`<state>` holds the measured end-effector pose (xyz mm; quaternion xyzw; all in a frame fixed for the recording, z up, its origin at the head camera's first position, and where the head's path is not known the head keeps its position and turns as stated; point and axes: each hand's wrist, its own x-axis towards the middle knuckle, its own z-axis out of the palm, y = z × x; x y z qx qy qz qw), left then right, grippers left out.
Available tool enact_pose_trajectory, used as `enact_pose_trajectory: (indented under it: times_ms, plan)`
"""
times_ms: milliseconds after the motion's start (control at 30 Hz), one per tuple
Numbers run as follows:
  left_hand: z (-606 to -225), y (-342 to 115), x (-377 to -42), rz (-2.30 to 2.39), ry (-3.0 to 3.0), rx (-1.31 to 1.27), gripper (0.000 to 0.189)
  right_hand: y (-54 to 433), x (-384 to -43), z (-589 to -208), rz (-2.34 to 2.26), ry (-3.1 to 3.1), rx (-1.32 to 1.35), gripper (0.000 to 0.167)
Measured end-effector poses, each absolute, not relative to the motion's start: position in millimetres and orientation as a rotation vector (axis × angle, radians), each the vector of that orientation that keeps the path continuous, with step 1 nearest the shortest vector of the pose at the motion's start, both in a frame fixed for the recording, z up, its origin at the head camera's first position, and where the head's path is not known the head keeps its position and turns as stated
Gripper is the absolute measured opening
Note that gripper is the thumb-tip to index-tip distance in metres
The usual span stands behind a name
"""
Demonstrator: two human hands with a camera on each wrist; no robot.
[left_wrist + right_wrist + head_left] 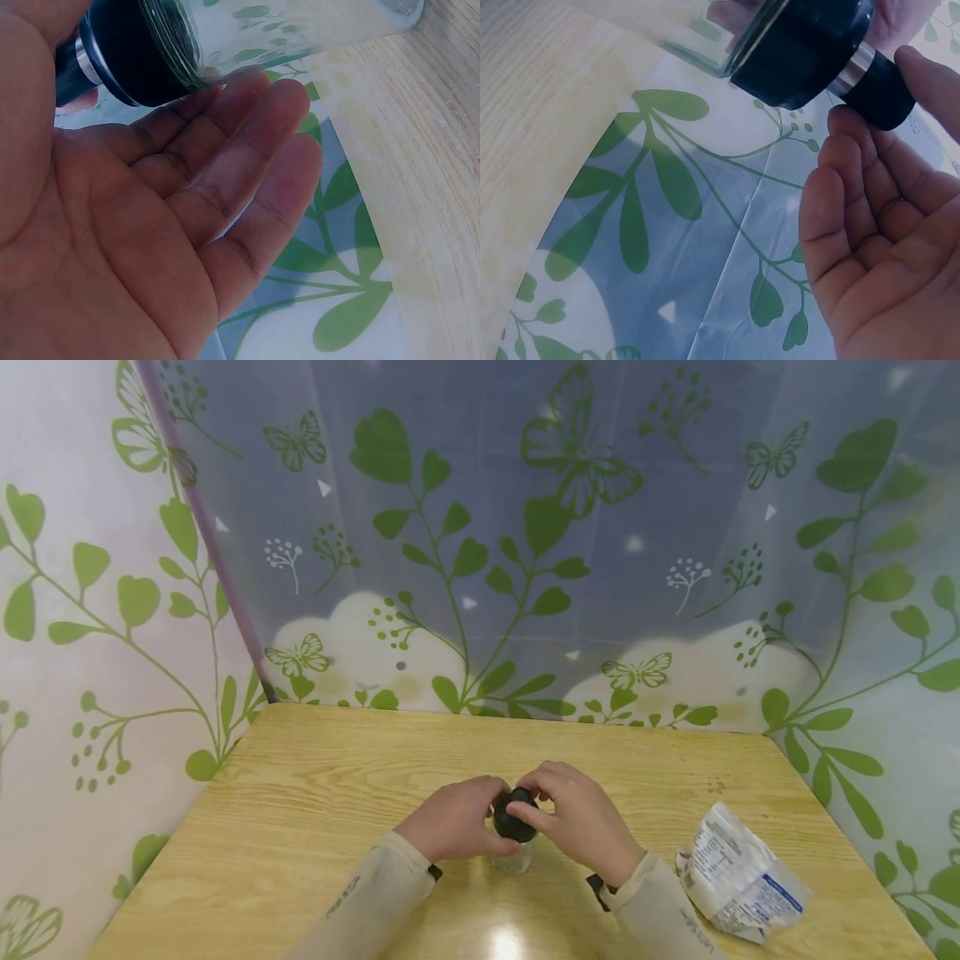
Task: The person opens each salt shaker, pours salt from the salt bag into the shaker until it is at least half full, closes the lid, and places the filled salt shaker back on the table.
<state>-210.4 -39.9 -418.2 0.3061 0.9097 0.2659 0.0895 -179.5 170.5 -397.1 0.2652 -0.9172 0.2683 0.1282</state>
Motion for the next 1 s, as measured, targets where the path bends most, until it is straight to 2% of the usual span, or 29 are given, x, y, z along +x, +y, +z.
enact_pose_trajectory:
  times_ms: [1000]
  plan:
    - [-420.6, -39.2, -210.4, 0.819, 2.680, 0.868, 0.054, 174.1, -179.5, -393.6, 0.831, -2.639, 0.827, 0.015]
